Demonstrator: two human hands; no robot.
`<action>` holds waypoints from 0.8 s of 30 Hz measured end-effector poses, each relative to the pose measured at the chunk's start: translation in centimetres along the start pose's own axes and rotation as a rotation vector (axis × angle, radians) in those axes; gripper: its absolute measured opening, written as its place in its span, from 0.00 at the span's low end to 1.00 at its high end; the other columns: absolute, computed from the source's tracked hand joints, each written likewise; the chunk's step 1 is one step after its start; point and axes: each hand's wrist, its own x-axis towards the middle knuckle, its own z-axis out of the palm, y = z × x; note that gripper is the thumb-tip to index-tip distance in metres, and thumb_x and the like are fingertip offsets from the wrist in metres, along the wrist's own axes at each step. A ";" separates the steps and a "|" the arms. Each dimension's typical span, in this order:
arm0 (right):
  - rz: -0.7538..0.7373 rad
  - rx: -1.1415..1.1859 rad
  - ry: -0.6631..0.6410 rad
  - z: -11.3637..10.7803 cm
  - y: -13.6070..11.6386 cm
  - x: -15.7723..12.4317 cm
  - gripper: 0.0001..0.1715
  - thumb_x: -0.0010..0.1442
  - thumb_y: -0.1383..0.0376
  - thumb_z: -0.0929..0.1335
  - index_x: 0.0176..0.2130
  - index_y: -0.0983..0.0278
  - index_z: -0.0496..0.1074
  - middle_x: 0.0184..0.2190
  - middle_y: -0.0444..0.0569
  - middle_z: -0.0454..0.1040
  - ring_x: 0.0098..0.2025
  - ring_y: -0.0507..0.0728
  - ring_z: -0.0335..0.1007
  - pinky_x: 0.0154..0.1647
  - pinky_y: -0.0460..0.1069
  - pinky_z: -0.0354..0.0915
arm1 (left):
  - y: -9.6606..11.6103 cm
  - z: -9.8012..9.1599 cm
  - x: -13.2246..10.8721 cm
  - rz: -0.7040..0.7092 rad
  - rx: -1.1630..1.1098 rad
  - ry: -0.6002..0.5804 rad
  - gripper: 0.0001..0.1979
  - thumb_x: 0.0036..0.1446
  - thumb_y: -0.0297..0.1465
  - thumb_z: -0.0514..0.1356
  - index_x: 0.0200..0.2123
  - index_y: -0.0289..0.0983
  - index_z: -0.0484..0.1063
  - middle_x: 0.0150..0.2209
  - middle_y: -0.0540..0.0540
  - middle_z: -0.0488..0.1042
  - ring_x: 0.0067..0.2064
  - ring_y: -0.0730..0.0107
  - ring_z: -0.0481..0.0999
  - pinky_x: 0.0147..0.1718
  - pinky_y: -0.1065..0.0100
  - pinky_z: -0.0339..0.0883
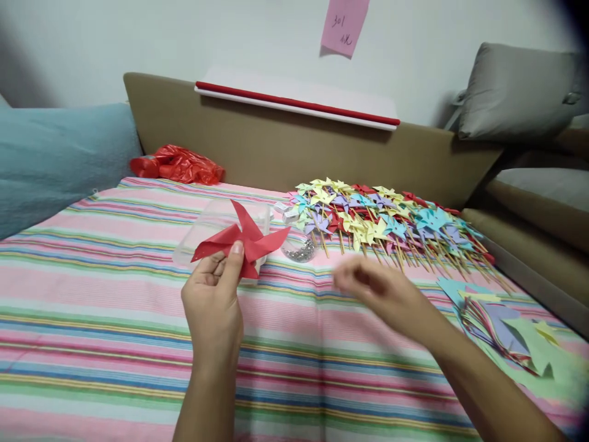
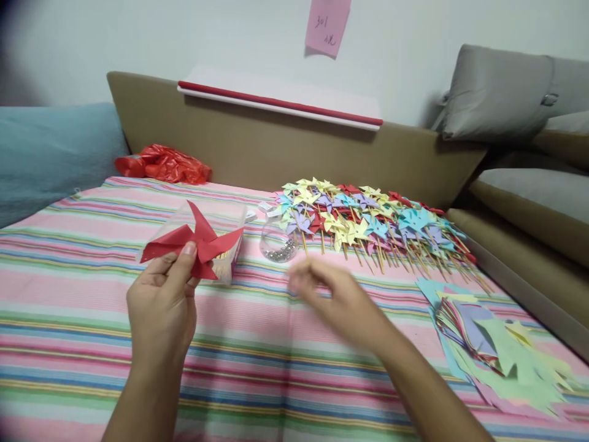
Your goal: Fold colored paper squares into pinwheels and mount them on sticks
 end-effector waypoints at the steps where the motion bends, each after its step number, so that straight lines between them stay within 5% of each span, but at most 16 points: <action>1: 0.028 -0.026 0.012 0.0 1.5 3.9 0.13 0.69 0.61 0.66 0.50 0.63 0.73 0.48 0.53 0.77 0.46 0.57 0.75 0.49 0.55 0.72 | 0.0 0.0 -0.1 -0.002 0.009 -0.002 0.13 0.47 0.34 0.75 0.32 0.34 0.79 0.31 0.49 0.79 0.34 0.74 0.78 0.34 0.74 0.71; 4: 0.107 -0.098 -0.017 1.3 5.7 13.1 0.12 0.66 0.67 0.65 0.47 0.66 0.76 0.44 0.55 0.80 0.43 0.57 0.77 0.46 0.52 0.70 | -0.1 0.2 -0.3 -0.026 0.038 0.012 0.13 0.47 0.35 0.74 0.32 0.34 0.78 0.31 0.50 0.79 0.33 0.74 0.78 0.33 0.74 0.70; 7: 0.082 -0.123 -0.199 3.7 8.3 17.7 0.10 0.59 0.72 0.68 0.39 0.66 0.80 0.37 0.51 0.82 0.38 0.56 0.77 0.41 0.49 0.69 | 0.0 0.2 -0.3 -0.047 0.099 0.029 0.14 0.48 0.37 0.74 0.32 0.34 0.79 0.29 0.50 0.79 0.32 0.74 0.77 0.31 0.75 0.70; 13: 0.023 -0.172 -0.447 6.9 10.0 19.7 0.13 0.48 0.76 0.70 0.33 0.66 0.82 0.28 0.44 0.82 0.31 0.54 0.73 0.33 0.45 0.64 | 0.0 0.0 0.6 -0.024 0.119 0.046 0.13 0.49 0.36 0.74 0.33 0.35 0.79 0.29 0.50 0.79 0.32 0.76 0.76 0.31 0.76 0.69; 24: -0.008 -0.206 -0.461 7.7 10.7 20.2 0.17 0.49 0.77 0.66 0.36 0.67 0.82 0.31 0.47 0.82 0.32 0.53 0.71 0.33 0.44 0.61 | 0.0 -0.5 0.9 0.007 0.134 0.082 0.13 0.48 0.36 0.74 0.32 0.35 0.79 0.29 0.51 0.78 0.32 0.76 0.75 0.31 0.75 0.68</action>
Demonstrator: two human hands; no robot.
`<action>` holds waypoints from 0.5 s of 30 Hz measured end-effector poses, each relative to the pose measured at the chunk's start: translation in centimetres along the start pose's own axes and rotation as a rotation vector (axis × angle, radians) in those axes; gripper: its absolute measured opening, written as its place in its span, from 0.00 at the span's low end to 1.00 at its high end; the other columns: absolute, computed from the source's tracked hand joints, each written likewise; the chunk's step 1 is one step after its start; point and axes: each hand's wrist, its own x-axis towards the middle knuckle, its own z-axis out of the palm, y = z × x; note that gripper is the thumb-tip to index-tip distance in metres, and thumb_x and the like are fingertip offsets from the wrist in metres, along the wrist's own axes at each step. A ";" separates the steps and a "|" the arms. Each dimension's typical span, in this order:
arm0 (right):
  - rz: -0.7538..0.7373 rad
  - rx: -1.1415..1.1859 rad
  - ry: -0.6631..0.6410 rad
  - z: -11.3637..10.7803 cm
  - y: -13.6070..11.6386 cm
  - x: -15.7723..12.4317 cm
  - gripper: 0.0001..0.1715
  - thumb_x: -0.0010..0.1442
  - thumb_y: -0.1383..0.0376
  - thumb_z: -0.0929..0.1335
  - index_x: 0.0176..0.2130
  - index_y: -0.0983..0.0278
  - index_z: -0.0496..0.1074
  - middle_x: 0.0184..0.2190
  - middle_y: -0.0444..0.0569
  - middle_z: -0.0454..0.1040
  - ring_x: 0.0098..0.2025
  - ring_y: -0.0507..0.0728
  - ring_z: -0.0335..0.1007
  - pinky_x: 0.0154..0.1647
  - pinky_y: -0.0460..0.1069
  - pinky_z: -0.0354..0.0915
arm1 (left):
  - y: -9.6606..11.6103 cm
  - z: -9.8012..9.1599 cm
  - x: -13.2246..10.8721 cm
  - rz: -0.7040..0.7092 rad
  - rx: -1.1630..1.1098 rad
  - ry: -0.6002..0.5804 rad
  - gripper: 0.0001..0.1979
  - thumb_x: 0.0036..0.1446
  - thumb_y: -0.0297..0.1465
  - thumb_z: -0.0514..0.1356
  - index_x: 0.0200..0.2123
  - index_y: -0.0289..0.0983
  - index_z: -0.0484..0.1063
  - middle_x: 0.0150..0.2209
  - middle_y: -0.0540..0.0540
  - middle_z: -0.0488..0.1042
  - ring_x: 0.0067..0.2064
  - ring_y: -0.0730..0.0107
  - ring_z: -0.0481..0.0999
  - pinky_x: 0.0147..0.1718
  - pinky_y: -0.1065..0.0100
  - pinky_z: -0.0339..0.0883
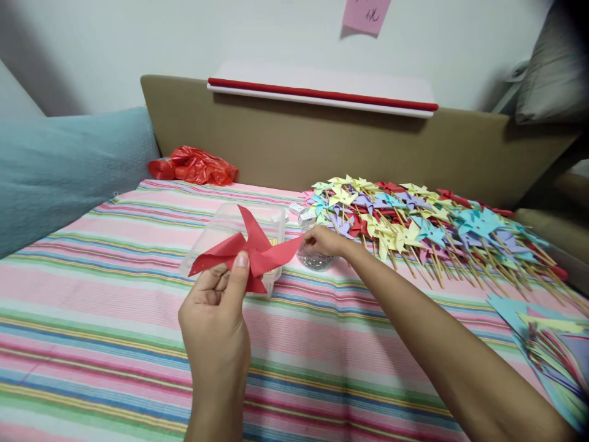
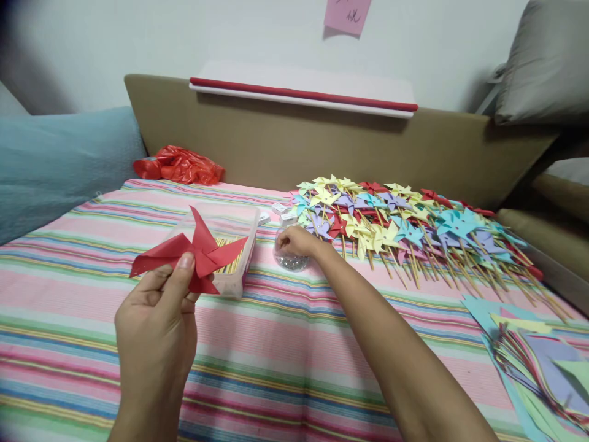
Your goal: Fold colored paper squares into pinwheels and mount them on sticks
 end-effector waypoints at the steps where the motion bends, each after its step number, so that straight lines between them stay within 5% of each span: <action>1: -0.003 0.000 0.004 0.1 0.0 0.0 0.17 0.50 0.76 0.66 0.37 0.67 0.81 0.32 0.47 0.82 0.32 0.53 0.71 0.33 0.44 0.61 | 0.0 0.0 0.0 -0.007 0.003 0.001 0.13 0.48 0.36 0.74 0.32 0.35 0.79 0.29 0.51 0.78 0.32 0.75 0.75 0.31 0.74 0.68; 8: -0.024 -0.016 0.027 0.5 0.1 0.1 0.14 0.50 0.75 0.66 0.34 0.67 0.79 0.30 0.46 0.79 0.31 0.53 0.68 0.32 0.45 0.59 | 0.0 0.0 0.0 -0.013 0.019 -0.008 0.13 0.49 0.37 0.74 0.33 0.36 0.78 0.29 0.51 0.78 0.32 0.75 0.75 0.30 0.75 0.67; 15: 0.058 -0.033 0.103 -1.9 0.8 -2.6 0.09 0.57 0.71 0.66 0.36 0.67 0.75 0.33 0.48 0.78 0.32 0.52 0.70 0.33 0.44 0.62 | 0.0 0.5 -0.4 -0.036 0.002 -0.046 0.13 0.49 0.37 0.74 0.34 0.36 0.79 0.30 0.51 0.79 0.33 0.75 0.76 0.31 0.75 0.69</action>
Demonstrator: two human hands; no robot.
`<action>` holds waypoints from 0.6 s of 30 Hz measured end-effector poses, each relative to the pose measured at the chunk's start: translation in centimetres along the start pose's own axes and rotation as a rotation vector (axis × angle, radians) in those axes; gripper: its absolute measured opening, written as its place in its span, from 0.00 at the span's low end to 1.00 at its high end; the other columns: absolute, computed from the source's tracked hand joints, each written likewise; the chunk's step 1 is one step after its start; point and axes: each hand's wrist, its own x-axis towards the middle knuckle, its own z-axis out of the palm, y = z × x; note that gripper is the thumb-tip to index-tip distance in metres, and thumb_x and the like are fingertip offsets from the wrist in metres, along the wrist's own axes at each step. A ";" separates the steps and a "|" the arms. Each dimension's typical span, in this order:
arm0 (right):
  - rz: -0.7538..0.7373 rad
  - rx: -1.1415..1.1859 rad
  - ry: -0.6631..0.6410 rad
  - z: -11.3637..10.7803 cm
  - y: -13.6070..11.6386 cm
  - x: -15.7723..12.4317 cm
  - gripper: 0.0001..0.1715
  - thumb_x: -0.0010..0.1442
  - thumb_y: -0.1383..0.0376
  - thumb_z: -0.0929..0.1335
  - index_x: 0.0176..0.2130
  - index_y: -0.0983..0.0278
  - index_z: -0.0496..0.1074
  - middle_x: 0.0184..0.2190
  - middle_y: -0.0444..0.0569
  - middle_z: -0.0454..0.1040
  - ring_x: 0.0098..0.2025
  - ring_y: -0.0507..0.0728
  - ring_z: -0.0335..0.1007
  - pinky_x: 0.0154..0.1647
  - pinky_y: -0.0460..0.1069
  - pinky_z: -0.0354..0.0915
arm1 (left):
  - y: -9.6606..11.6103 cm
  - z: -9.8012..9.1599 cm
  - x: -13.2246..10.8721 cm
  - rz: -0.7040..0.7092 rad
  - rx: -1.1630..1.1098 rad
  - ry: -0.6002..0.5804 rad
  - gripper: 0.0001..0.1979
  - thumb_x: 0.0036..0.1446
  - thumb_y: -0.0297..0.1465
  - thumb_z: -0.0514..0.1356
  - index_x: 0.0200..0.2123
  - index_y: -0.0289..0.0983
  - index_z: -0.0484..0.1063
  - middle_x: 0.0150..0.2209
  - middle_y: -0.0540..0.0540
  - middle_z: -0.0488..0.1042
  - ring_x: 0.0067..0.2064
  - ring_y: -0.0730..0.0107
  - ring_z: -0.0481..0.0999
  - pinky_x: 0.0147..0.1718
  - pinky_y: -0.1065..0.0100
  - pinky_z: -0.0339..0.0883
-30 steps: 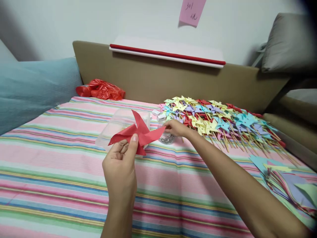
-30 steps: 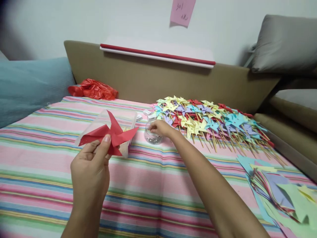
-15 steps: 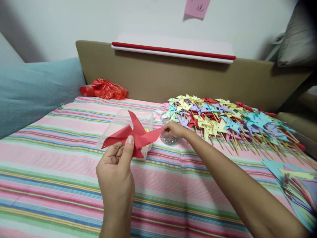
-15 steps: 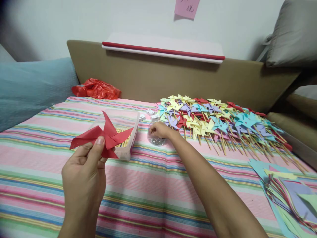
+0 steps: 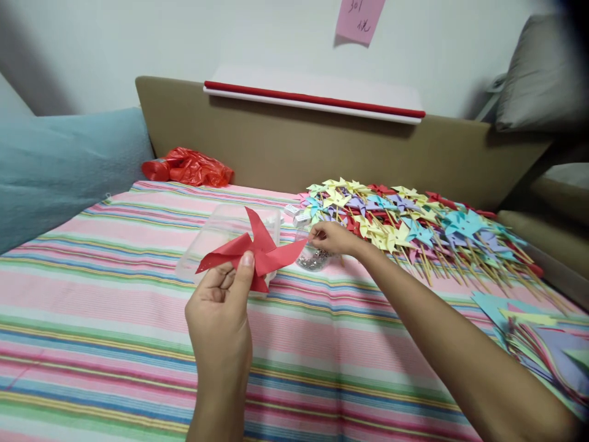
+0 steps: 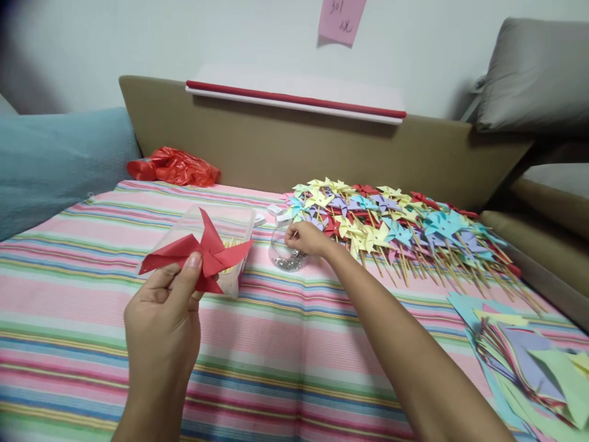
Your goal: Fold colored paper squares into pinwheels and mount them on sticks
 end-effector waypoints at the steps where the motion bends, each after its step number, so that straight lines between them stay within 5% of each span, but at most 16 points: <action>1: 0.012 -0.010 -0.010 -0.3 0.1 -0.4 0.08 0.58 0.71 0.66 0.37 0.68 0.75 0.33 0.49 0.78 0.33 0.52 0.71 0.33 0.44 0.62 | 0.0 0.1 -0.1 0.000 -0.004 -0.002 0.14 0.48 0.37 0.74 0.34 0.35 0.79 0.30 0.50 0.79 0.33 0.75 0.76 0.31 0.75 0.69; 6: 0.027 -0.088 -0.148 -0.6 -0.8 -0.6 0.05 0.63 0.67 0.69 0.38 0.67 0.76 0.33 0.46 0.78 0.33 0.52 0.73 0.36 0.47 0.68 | -0.1 0.3 -0.5 -0.016 -0.004 -0.011 0.13 0.49 0.37 0.73 0.32 0.35 0.78 0.29 0.50 0.78 0.31 0.74 0.76 0.30 0.75 0.68; 10: 0.044 -0.197 -0.260 -0.3 -1.7 0.5 0.12 0.65 0.59 0.70 0.40 0.67 0.75 0.38 0.46 0.77 0.37 0.54 0.75 0.40 0.52 0.72 | -0.1 0.2 -0.6 -0.011 -0.007 -0.037 0.12 0.50 0.36 0.73 0.32 0.35 0.78 0.30 0.49 0.79 0.32 0.74 0.76 0.32 0.75 0.69; 18: 0.119 -0.329 -0.339 0.2 -1.0 1.0 0.16 0.66 0.58 0.69 0.49 0.66 0.73 0.47 0.50 0.76 0.44 0.58 0.75 0.44 0.55 0.74 | -0.1 0.1 -0.3 -0.010 0.003 -0.020 0.14 0.48 0.37 0.74 0.29 0.35 0.75 0.26 0.51 0.75 0.28 0.77 0.72 0.28 0.76 0.68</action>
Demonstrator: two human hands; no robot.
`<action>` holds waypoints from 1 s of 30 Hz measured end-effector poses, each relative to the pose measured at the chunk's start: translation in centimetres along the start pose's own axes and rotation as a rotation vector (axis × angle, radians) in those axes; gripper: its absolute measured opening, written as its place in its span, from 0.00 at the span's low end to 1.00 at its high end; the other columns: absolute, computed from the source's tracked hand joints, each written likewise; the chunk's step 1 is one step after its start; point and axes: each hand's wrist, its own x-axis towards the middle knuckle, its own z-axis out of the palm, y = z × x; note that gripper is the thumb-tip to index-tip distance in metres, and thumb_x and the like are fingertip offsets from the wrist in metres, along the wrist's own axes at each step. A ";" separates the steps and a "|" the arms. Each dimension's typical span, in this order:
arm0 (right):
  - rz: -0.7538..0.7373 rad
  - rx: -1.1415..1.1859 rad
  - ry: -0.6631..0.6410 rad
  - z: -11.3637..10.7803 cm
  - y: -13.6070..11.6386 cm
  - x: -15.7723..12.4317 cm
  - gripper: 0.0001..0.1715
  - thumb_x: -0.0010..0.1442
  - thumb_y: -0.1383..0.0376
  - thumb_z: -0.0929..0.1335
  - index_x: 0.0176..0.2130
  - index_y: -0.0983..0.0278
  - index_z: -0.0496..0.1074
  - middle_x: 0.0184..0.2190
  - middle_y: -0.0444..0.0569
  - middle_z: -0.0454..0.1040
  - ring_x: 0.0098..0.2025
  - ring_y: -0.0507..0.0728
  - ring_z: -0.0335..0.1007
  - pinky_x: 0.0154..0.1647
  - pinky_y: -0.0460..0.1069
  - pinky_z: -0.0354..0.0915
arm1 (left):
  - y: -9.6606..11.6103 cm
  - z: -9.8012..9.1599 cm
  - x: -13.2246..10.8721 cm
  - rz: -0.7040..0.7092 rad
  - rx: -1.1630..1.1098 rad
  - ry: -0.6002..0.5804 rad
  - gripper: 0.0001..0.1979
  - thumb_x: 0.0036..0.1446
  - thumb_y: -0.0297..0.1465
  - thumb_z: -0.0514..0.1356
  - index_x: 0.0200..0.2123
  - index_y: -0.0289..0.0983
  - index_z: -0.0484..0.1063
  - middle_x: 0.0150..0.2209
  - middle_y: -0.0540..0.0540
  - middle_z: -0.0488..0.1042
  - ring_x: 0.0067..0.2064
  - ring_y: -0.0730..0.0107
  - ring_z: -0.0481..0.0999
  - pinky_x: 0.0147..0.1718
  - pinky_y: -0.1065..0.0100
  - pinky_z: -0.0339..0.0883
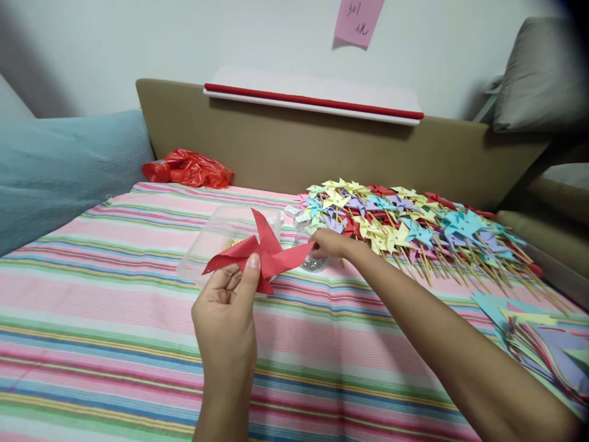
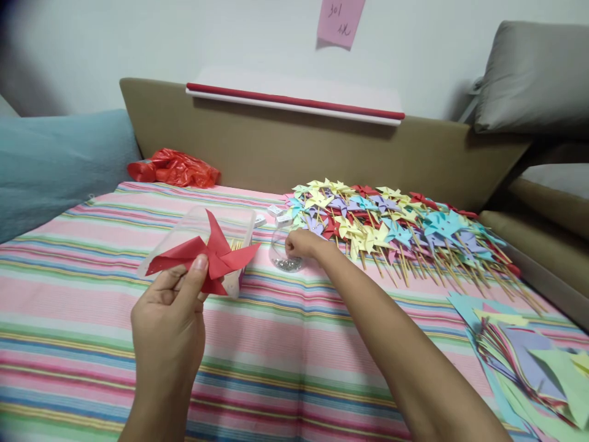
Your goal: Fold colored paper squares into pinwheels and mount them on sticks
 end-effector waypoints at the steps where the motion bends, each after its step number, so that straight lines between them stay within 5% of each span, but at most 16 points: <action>1: 0.006 -0.006 -0.002 0.1 0.1 0.1 0.17 0.66 0.58 0.69 0.49 0.66 0.73 0.48 0.50 0.76 0.45 0.58 0.75 0.45 0.55 0.74 | 0.0 0.0 0.0 0.000 0.000 0.001 0.14 0.48 0.38 0.74 0.28 0.35 0.75 0.26 0.52 0.75 0.27 0.77 0.72 0.28 0.76 0.67; 30: 0.022 0.002 -0.040 -0.1 -0.6 0.3 0.17 0.66 0.58 0.69 0.51 0.65 0.73 0.49 0.51 0.75 0.46 0.58 0.75 0.46 0.56 0.74 | 0.3 -0.2 0.1 -0.011 -0.037 0.001 0.13 0.49 0.37 0.74 0.31 0.35 0.76 0.28 0.52 0.75 0.28 0.78 0.72 0.30 0.75 0.69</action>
